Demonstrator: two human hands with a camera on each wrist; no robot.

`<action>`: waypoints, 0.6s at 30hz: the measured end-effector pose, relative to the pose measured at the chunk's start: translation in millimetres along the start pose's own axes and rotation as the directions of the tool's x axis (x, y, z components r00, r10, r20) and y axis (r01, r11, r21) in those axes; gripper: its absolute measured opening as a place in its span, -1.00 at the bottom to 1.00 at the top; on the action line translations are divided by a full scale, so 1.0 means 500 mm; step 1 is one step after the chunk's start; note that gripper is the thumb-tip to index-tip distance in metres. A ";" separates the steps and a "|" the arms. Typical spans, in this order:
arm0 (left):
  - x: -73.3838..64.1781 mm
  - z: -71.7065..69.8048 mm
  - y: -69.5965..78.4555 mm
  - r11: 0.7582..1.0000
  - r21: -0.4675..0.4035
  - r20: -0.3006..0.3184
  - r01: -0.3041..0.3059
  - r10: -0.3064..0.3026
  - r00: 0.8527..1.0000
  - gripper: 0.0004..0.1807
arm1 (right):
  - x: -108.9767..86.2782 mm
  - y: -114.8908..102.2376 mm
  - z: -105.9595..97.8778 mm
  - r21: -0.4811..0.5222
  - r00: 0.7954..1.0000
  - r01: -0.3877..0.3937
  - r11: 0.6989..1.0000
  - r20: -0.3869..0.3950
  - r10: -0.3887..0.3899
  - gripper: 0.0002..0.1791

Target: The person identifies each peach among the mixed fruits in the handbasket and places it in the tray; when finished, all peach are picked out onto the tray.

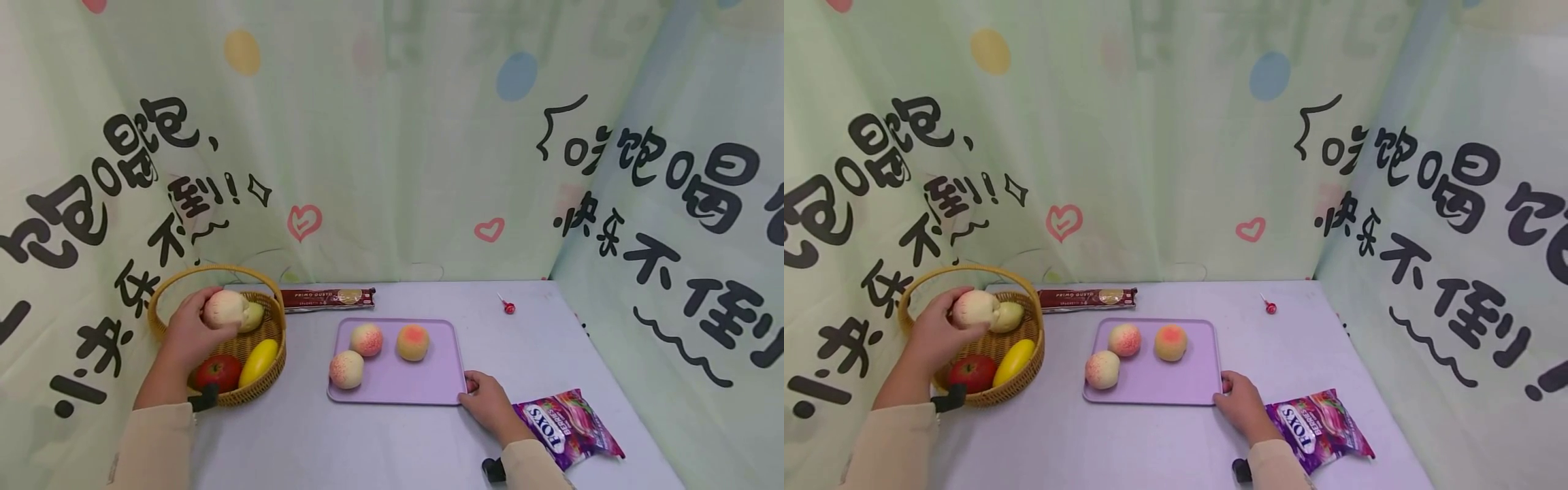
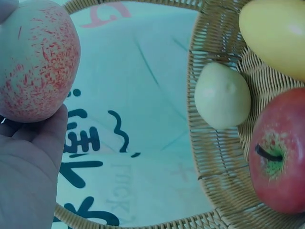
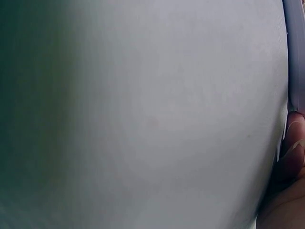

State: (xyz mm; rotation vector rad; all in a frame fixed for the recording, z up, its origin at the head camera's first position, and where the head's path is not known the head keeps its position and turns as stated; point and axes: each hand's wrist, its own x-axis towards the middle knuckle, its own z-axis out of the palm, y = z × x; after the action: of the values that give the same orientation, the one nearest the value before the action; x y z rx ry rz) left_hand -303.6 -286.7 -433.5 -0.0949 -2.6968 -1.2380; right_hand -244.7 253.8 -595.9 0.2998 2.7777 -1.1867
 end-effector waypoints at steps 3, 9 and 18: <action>-0.003 0.004 0.007 1.000 -0.011 -0.007 -0.015 0.015 1.000 -0.07 | 0.000 0.001 0.001 -0.005 1.000 -0.002 1.000 -0.005 0.002 -0.41; -0.008 0.014 0.024 0.999 -0.032 -0.002 -0.030 0.030 1.000 -0.10 | 0.002 0.002 0.002 -0.017 1.000 -0.007 1.000 -0.019 0.006 -0.43; -0.012 0.030 0.050 0.995 -0.098 0.018 -0.023 0.025 1.000 -0.08 | 0.002 0.000 0.004 -0.015 1.000 -0.006 1.000 -0.018 0.006 -0.42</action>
State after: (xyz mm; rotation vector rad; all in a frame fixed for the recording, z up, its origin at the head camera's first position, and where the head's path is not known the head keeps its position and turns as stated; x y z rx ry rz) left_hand -296.5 -259.0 -425.7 -0.1524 -2.6423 -1.3688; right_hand -245.4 252.4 -597.7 0.3190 2.7978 -1.1672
